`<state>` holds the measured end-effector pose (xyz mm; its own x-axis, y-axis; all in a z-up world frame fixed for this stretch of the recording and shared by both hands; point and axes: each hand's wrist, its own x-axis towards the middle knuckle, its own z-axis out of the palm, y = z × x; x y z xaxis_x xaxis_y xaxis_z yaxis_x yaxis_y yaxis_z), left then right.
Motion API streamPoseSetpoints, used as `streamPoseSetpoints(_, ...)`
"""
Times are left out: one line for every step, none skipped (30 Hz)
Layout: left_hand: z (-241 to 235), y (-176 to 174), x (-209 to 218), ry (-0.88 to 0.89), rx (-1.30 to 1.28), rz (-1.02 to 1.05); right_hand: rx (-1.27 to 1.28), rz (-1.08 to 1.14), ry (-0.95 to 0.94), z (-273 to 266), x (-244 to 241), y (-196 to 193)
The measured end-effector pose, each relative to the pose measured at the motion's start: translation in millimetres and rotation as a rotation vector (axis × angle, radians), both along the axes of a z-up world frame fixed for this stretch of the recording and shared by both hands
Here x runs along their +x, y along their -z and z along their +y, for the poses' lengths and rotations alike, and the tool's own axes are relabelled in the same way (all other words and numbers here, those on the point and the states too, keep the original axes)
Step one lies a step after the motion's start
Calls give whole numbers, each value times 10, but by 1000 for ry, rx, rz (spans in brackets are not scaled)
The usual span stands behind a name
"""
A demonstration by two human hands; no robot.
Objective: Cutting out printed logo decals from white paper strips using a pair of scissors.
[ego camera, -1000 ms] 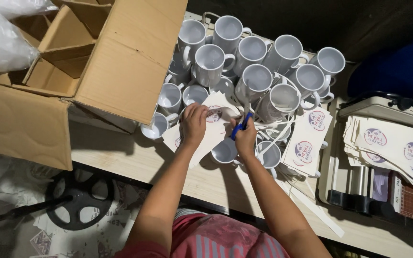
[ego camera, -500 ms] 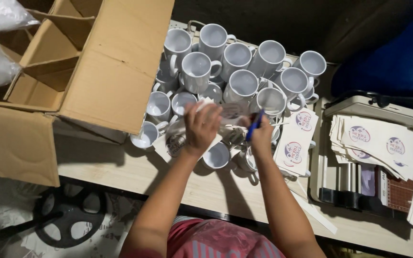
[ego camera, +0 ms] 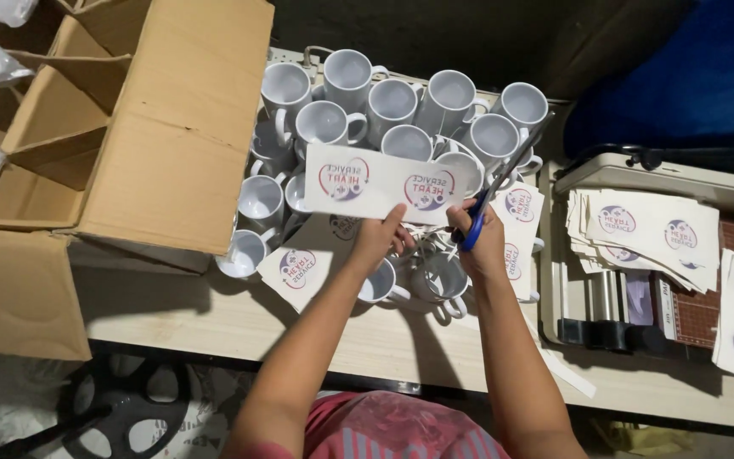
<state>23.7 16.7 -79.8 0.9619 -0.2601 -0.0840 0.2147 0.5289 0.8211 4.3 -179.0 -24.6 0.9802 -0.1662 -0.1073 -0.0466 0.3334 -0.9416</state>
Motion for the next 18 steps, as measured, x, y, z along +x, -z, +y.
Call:
streamPoseSetpoints(-8,6,51,3,0,1,0,1,3,-21,-41,21)
streamPoseSetpoints(-17,5,117,-45,148,18,-15,-28,-51,-44,-67,35)
streamPoseSetpoints(-25,4,183,-94,297,36,-31,-57,-104,-64,-94,48)
streamPoseSetpoints(6,-75,198,-92,296,33,-32,-59,-102,-107,-136,96)
streamPoseSetpoints(39,-154,213,-156,286,18,-64,-22,-216,-149,-177,144)
streamPoseSetpoints(72,-231,223,-220,275,4,-95,17,-330,-191,-221,192)
streamPoseSetpoints(96,-331,213,-219,274,3,-96,16,-329,-198,-285,263)
streamPoseSetpoints(123,-429,203,-260,275,33,-99,-22,-461,-202,-343,336)
streamPoseSetpoints(150,-524,193,-300,277,65,-101,-60,-594,-207,-402,411)
streamPoseSetpoints(158,-528,182,-300,277,66,-101,-58,-595,-161,-457,365)
streamPoseSetpoints(164,-529,173,-319,248,10,-108,16,-641,-117,-511,320)
streamPoseSetpoints(164,-531,168,-335,219,-47,-115,90,-685,-77,-565,274)
streamPoseSetpoints(158,-523,162,-333,219,-47,-114,90,-683,-54,-568,269)
streamPoseSetpoints(153,-513,151,-339,214,-49,-157,72,-715,-28,-579,265)
streamPoseSetpoints(149,-502,139,-345,210,-51,-199,54,-747,-2,-589,261)
streamPoseSetpoints(134,-482,135,-343,210,-51,-199,55,-745,4,-589,253)
streamPoseSetpoints(121,-463,128,-335,226,-37,-190,63,-744,12,-590,244)
streamPoseSetpoints(119,-448,126,-331,242,-25,-181,70,-746,29,-580,233)
